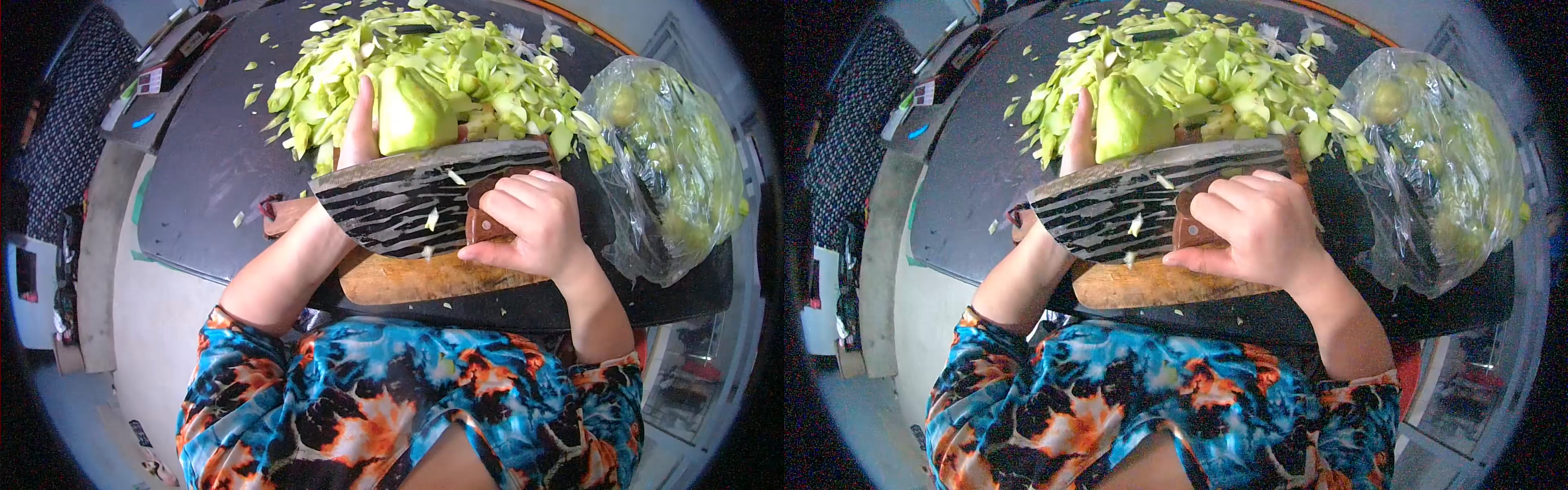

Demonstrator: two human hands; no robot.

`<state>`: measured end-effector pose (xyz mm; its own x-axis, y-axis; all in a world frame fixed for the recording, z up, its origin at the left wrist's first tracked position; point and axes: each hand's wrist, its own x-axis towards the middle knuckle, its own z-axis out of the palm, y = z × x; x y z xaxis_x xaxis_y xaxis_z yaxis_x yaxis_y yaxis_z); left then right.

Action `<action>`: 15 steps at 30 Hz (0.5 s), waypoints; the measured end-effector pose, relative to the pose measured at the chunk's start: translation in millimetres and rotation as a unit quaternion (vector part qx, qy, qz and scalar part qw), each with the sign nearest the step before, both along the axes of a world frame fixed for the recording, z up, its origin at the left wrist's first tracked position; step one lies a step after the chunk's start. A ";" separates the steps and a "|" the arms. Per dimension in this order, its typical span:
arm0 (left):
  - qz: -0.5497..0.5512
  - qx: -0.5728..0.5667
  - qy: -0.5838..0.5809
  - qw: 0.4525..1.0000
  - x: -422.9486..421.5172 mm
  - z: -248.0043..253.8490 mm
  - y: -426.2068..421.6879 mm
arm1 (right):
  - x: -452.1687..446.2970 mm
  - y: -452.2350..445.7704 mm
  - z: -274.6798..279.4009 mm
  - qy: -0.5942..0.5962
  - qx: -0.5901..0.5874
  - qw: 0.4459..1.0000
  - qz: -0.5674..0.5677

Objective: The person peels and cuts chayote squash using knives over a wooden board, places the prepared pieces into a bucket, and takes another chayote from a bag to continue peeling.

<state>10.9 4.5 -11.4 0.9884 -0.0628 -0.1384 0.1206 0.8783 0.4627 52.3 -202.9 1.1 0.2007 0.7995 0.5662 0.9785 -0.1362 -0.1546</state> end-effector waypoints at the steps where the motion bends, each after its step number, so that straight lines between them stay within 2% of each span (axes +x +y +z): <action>1: 0.001 0.002 -0.002 1.000 -0.2 -0.7 0.2 | -0.2 0.4 -0.8 -0.004 0.004 1.000 0.005; 10: 0.013 0.037 0.007 0.999 -0.8 -5.0 2.5 | -5.0 2.6 -0.3 -0.021 0.016 1.000 0.008; 13: 0.004 0.004 -0.018 1.000 3.6 -10.2 3.4 | -6.0 2.7 0.5 -0.011 0.005 1.000 -0.010; 15: 0.017 0.058 -0.022 0.998 2.1 -9.3 1.7 | -4.3 3.3 -2.1 -0.015 0.011 1.000 -0.005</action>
